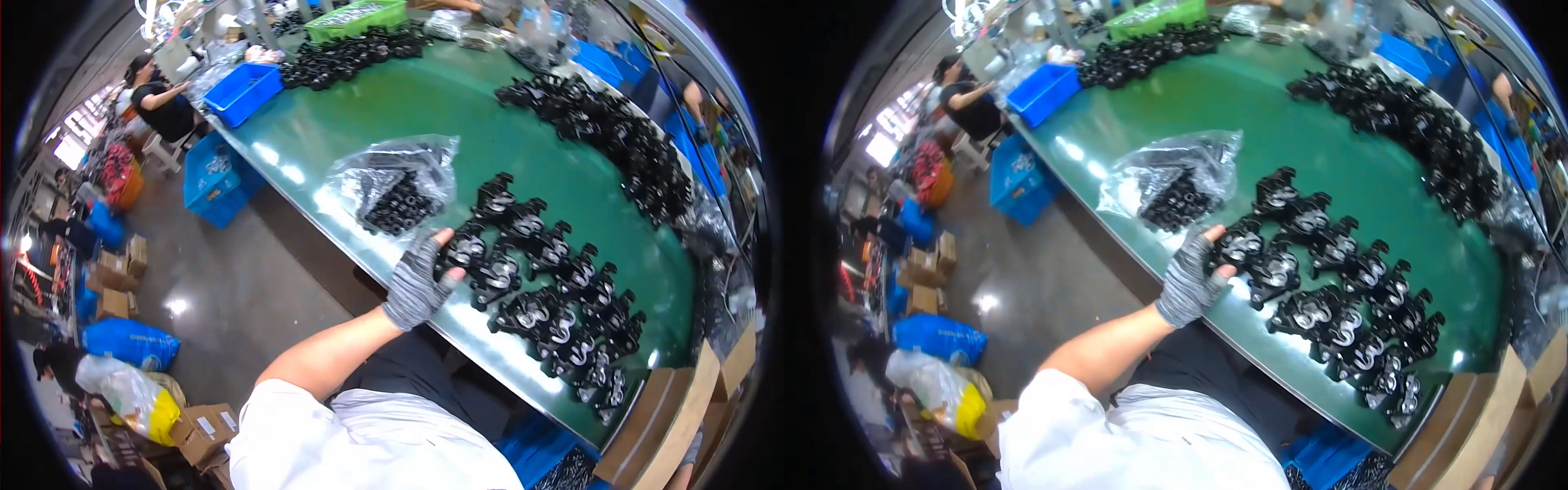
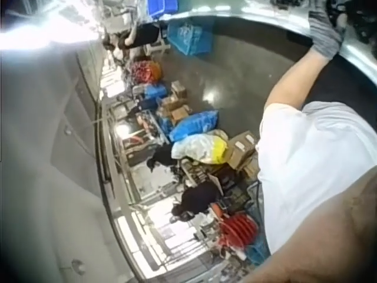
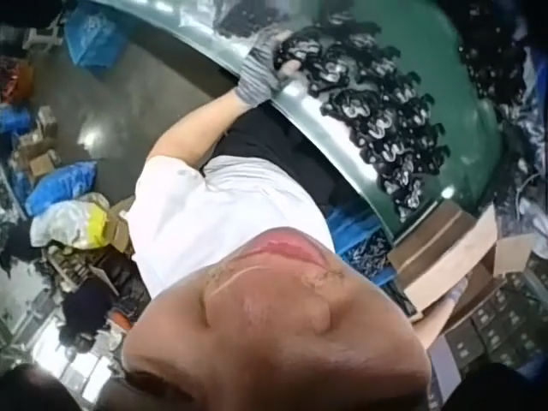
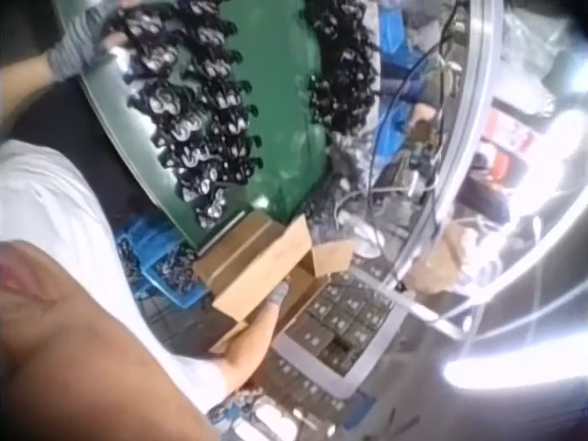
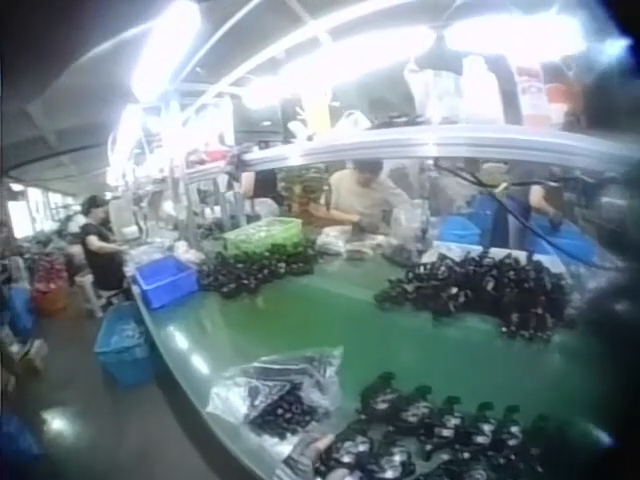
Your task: Assembling, inspecting, and tightening small metal mechanical components on a production line.
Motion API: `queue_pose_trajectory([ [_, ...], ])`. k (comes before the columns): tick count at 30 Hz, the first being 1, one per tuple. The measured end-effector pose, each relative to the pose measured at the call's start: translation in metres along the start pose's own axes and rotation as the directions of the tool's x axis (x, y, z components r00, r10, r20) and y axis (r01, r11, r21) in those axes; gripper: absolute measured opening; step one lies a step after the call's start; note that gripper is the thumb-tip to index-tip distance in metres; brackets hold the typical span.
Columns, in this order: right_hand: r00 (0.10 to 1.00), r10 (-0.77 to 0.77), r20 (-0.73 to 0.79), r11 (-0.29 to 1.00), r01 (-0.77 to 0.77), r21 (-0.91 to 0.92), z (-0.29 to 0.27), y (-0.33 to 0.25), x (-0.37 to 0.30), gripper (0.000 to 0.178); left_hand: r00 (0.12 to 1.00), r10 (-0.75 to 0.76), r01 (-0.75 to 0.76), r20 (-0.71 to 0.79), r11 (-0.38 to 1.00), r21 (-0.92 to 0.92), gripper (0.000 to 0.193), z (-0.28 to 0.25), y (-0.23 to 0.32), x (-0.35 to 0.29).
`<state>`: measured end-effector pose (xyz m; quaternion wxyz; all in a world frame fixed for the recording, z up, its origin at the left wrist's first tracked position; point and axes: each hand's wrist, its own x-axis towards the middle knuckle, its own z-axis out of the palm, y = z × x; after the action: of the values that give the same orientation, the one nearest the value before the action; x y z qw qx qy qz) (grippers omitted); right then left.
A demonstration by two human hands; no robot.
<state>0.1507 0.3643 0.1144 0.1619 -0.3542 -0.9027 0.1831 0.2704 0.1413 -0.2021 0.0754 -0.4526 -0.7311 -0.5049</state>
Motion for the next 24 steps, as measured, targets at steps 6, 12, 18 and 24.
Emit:
queue_pose_trajectory([
  [6, 0.995, 0.002, -0.099, 0.998, 0.005, 0.067, 0.007, -0.023, -0.038, 0.052, 0.998, -0.067, 0.067, 0.013, 0.998, -0.017, 0.063, -0.004, -0.003, -0.002],
  [12, 0.954, 0.247, -0.169, 0.969, -0.246, 0.026, 0.012, 0.116, -0.088, 0.048, 0.991, -0.129, 0.133, 0.043, 0.986, -0.103, 0.06, 0.004, -0.019, -0.002],
  [18, 0.867, 0.459, -0.193, 0.872, -0.482, -0.089, -0.128, 0.462, -0.309, 0.045, 0.983, -0.18, 0.181, 0.019, 0.98, -0.079, 0.057, -0.009, -0.018, 0.001],
  [24, 0.746, 0.618, -0.249, 0.773, -0.634, 0.016, -0.274, 0.803, -0.554, 0.042, 0.98, -0.168, 0.181, 0.109, 0.976, -0.121, 0.067, 0.002, 0.022, 0.023],
])
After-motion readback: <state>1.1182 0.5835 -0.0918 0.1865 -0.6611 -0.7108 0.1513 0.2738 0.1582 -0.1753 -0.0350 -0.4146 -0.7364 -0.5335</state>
